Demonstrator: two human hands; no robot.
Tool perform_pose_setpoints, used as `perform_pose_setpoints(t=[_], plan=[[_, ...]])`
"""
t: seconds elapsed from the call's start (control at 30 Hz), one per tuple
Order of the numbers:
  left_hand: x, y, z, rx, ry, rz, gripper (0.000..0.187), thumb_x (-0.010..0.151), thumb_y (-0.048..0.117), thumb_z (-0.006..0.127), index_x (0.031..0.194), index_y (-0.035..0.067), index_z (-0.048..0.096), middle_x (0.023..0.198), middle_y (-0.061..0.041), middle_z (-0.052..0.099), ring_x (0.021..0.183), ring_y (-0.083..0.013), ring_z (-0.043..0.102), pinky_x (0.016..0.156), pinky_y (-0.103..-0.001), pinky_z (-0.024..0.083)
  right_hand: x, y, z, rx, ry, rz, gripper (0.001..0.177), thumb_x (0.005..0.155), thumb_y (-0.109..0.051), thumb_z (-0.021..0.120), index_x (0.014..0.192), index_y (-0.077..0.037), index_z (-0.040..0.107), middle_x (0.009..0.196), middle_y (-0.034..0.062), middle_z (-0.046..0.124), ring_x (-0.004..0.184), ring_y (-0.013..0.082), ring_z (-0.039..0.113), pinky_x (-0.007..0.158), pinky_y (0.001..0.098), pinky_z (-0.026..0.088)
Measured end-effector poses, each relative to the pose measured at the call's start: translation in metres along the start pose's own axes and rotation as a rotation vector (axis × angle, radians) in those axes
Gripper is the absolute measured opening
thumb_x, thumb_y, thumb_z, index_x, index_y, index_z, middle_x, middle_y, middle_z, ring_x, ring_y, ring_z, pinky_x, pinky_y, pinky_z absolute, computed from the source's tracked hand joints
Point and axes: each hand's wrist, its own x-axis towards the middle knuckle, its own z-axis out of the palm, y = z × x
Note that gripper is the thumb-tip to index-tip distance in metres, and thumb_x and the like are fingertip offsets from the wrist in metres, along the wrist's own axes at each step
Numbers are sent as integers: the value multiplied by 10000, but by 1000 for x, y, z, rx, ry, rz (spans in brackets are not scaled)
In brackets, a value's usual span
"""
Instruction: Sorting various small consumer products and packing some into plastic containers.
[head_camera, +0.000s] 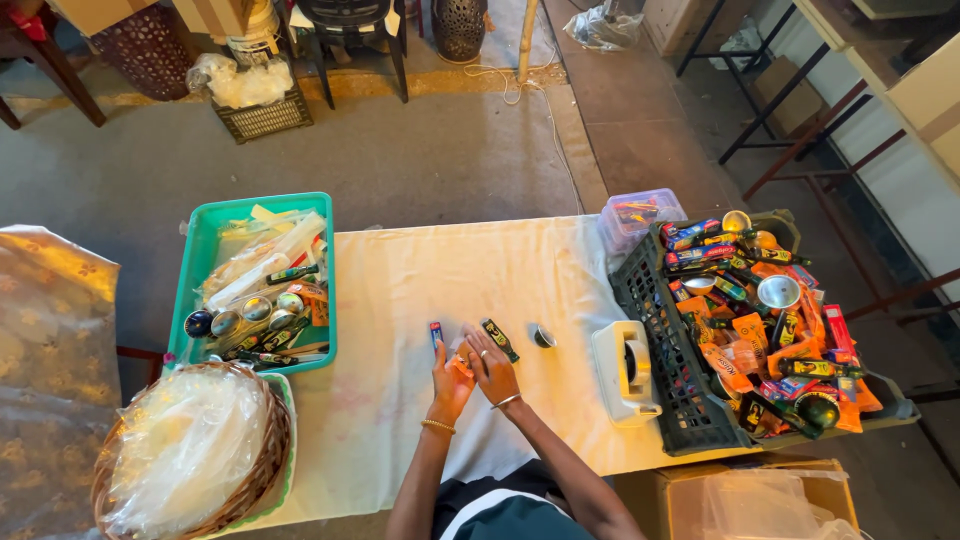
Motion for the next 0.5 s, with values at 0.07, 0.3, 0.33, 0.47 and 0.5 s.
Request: perform_pose_setpoints(t=[0.07,0.3,0.33,0.47,0.5], plan=[[-12,1,27,-13,43,39,750,960,640,469,1389,32,567,1281,-89,710,1177,-226,651,1019,-354,512,-2,-8,-3,30,5,45,391,1047,-193,508,1383,-20,608,1481,182,563,1437,351,486,1174,467,398],[2,5,-16,143,-5,126,703,1018,596,478,1336,-27,547,1248,-163,677,1130,-276,673,1017,-390,532,-15,-12,19,-104,-123,-206,365,1033,-212,532,1345,-112,692,1466,109,613,1412,291,518,1180,499,292],[-1,5,-11,203,-5,92,677,1006,582,478,1353,7,566,1273,-145,683,1131,-252,682,1009,-360,534,-17,-10,22,-170,-111,-166,387,1010,-234,555,1356,-115,682,1467,105,600,1395,273,521,1149,500,281],[13,-5,-45,305,135,58,524,1013,510,523,1373,132,567,1309,-36,661,1137,-152,663,982,-324,515,-13,-15,15,-340,-25,-137,388,1003,-247,572,1354,-103,655,1477,105,591,1402,278,499,1082,514,271],[20,-10,-60,271,131,38,498,1054,488,559,1431,163,579,1357,30,636,1086,-89,603,924,-264,459,-9,-19,9,-449,28,-141,401,973,-244,579,1339,-102,659,1436,94,605,1358,273,509,1087,595,237]])
